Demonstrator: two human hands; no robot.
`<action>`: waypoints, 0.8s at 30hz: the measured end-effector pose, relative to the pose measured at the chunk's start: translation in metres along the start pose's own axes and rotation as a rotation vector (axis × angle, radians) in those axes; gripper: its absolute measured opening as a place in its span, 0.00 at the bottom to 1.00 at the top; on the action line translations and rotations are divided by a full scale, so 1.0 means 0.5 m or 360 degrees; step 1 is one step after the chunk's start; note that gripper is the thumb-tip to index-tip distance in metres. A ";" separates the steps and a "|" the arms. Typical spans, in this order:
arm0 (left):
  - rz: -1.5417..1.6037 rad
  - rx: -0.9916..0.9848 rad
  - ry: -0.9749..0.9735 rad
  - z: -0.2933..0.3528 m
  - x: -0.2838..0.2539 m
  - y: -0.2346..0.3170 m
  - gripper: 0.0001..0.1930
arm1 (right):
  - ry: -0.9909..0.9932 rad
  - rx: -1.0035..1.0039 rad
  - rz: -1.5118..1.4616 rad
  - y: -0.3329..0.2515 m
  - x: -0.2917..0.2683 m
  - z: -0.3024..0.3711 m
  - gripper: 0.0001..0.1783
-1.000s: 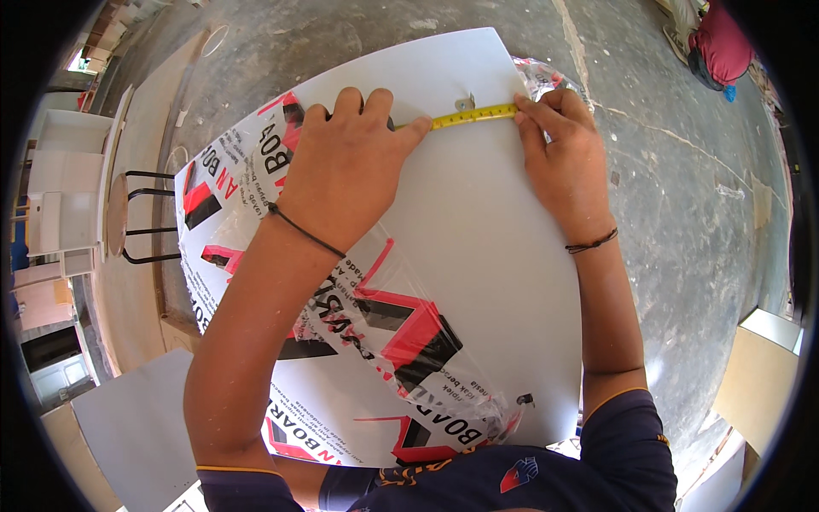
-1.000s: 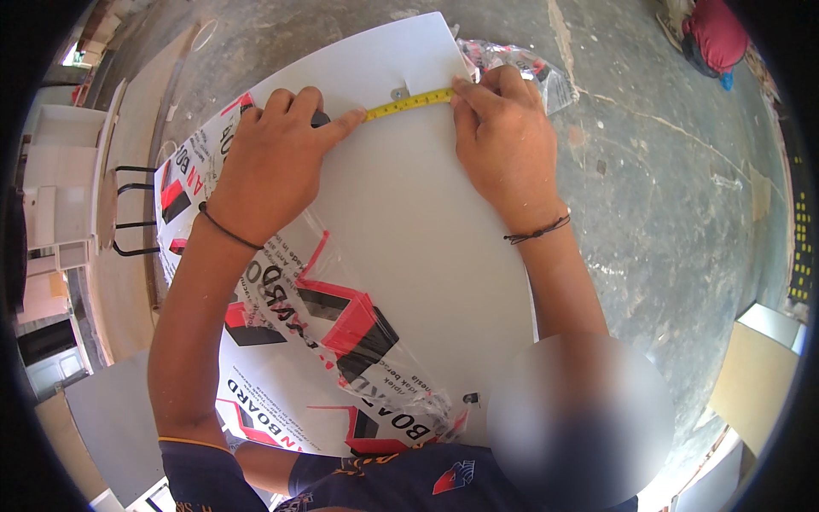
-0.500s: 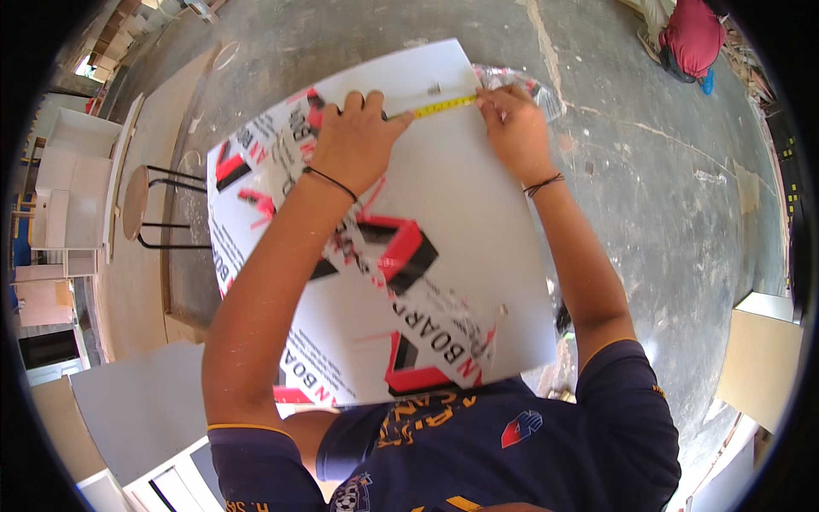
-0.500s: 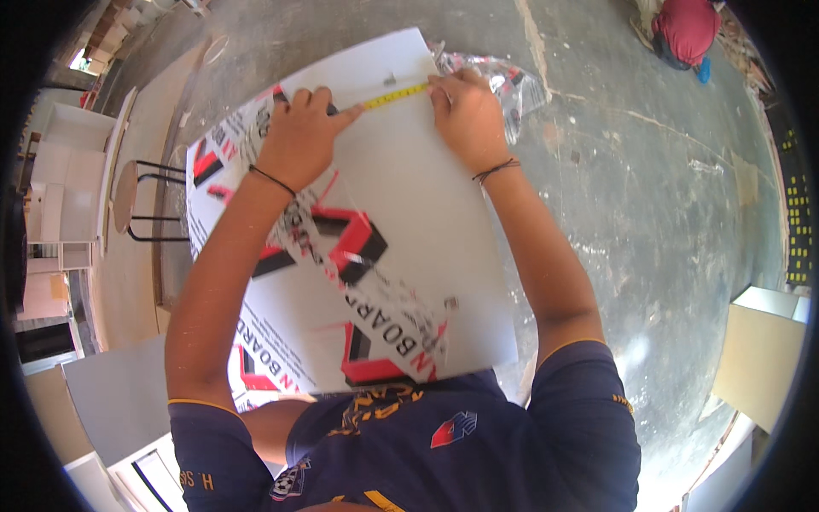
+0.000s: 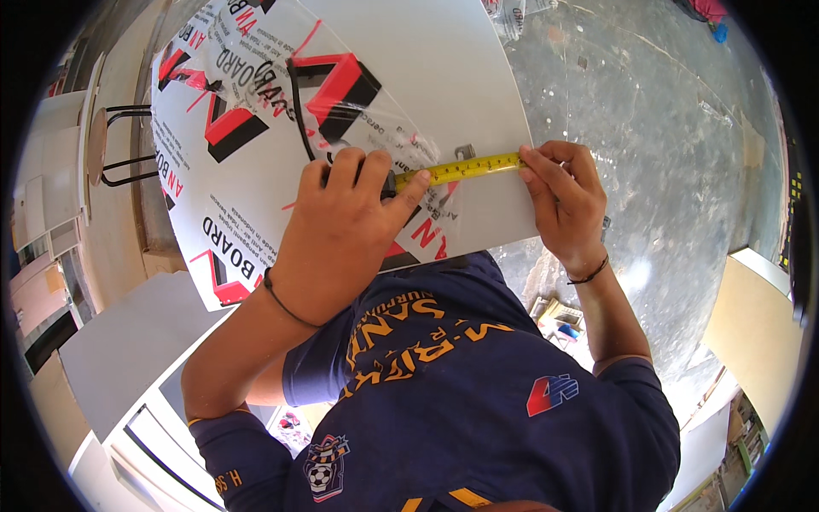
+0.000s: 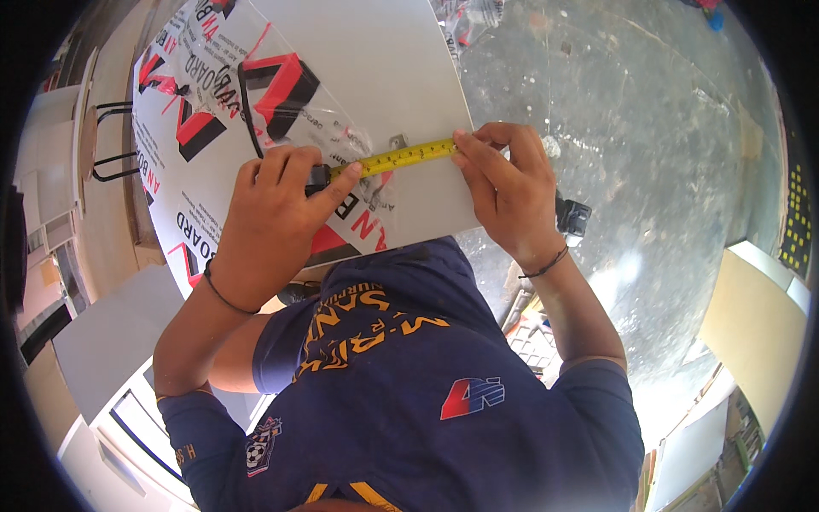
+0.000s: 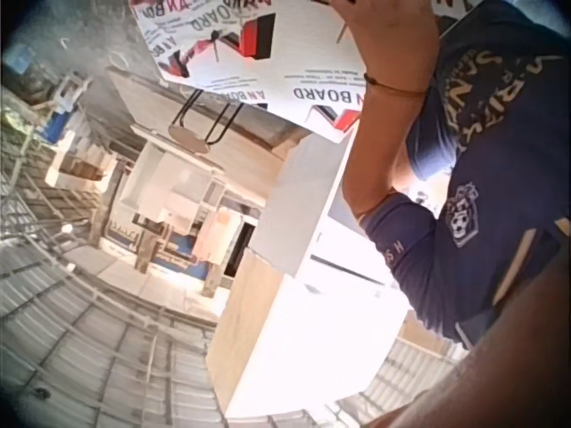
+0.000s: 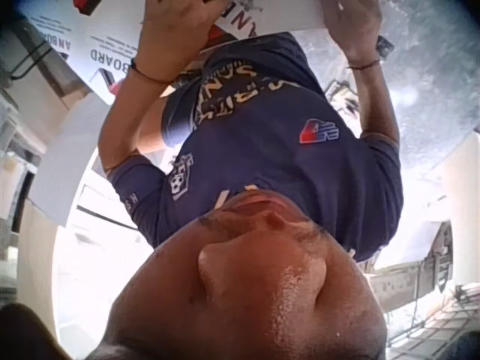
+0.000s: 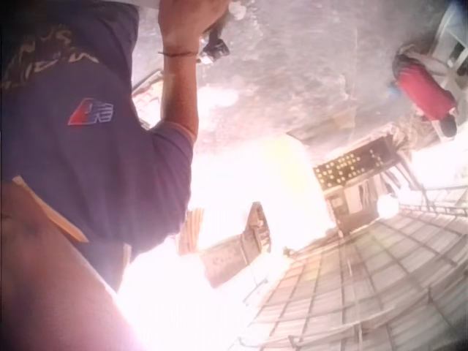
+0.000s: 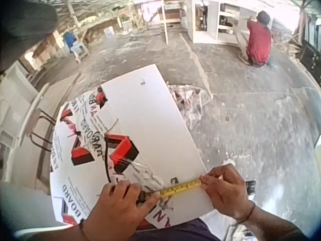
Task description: The person holds and fits a panel into a white cabinet frame, measures the dimensions of a smaller panel with a measuring tape, and then positions it inside the cabinet.
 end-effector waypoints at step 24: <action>0.0074 -0.0008 -0.0095 -0.033 0.006 -0.004 0.20 | -0.0213 -0.0060 0.0147 0.008 0.014 -0.016 0.09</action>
Point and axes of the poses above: each hand's wrist, its own z-axis away from the middle knuckle, its own x-axis out of the palm, y = z × x, the point moved 7 cm from there along -z, towards the middle knuckle, and after that the axes turned 8 degrees about y, right-handed, at the moved point
